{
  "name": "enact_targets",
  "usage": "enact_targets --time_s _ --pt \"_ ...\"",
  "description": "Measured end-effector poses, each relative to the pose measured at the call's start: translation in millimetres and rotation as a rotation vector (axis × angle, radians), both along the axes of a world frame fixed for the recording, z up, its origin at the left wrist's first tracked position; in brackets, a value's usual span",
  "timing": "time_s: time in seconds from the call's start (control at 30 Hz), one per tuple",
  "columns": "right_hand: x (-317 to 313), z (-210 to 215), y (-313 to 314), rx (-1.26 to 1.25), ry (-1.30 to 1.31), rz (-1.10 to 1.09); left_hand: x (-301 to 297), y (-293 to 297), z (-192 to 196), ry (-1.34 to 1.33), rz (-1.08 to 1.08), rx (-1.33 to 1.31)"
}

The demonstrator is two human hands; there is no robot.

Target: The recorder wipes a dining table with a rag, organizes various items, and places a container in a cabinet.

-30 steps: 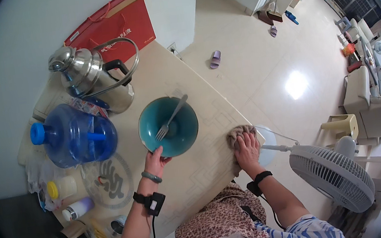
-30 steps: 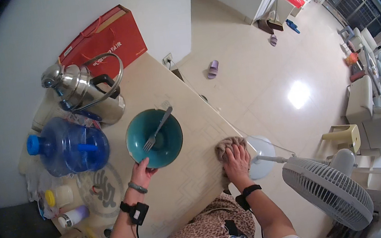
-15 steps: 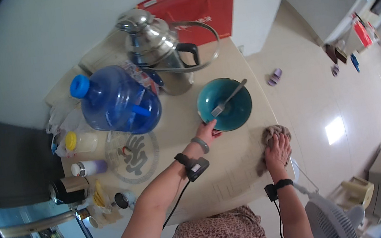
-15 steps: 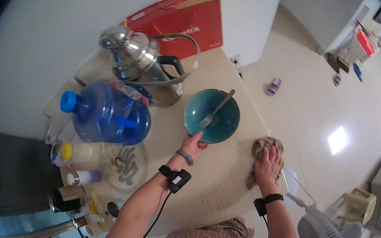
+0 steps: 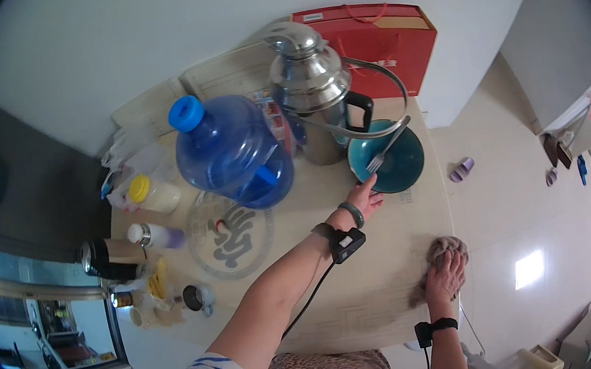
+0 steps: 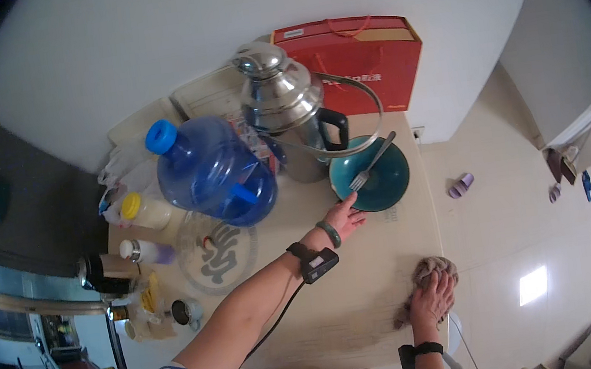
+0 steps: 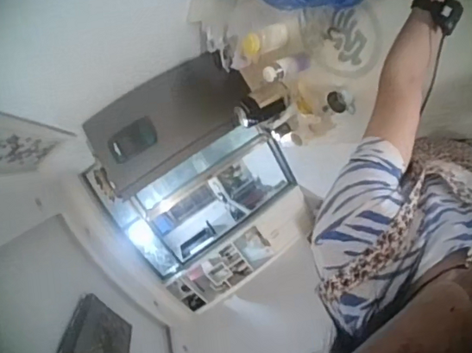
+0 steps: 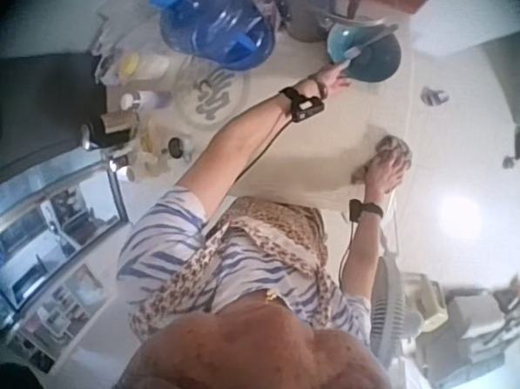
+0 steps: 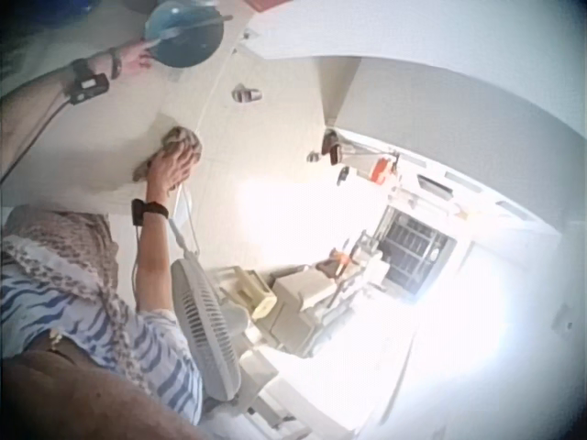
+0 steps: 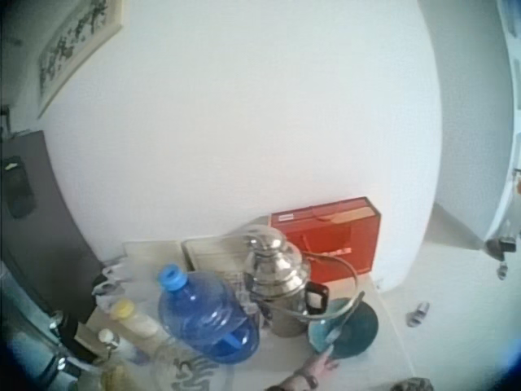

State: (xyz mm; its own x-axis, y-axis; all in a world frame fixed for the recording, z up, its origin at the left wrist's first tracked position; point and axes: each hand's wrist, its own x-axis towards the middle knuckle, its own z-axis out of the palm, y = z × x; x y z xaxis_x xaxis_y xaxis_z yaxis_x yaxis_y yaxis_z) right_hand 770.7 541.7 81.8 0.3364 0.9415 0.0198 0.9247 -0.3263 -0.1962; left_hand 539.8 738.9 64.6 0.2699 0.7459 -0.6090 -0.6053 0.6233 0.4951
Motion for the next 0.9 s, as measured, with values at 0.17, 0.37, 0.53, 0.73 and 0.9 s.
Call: enact_targets --time_s 0.17,0.37,0.53,0.73,0.9 --pt "-3.1 4.7 0.9 -0.068 -0.029 -0.007 -38.7 -54.4 32.8 0.311 0.021 0.044" --pt "-12.9 -7.5 -0.9 -0.021 -0.058 0.037 -140.7 -117.3 49.3 0.656 0.189 0.354" --pt "-75.1 3.2 4.7 -0.004 -0.034 0.252 -158.6 -82.8 51.8 0.830 0.478 0.488" --pt "-146.3 1.4 10.6 0.013 0.060 0.454 -158.1 -29.4 58.4 1.512 0.643 0.526" --pt "-148.1 1.6 12.9 0.036 0.049 0.497 -169.1 -21.8 79.2 0.826 0.798 0.627"
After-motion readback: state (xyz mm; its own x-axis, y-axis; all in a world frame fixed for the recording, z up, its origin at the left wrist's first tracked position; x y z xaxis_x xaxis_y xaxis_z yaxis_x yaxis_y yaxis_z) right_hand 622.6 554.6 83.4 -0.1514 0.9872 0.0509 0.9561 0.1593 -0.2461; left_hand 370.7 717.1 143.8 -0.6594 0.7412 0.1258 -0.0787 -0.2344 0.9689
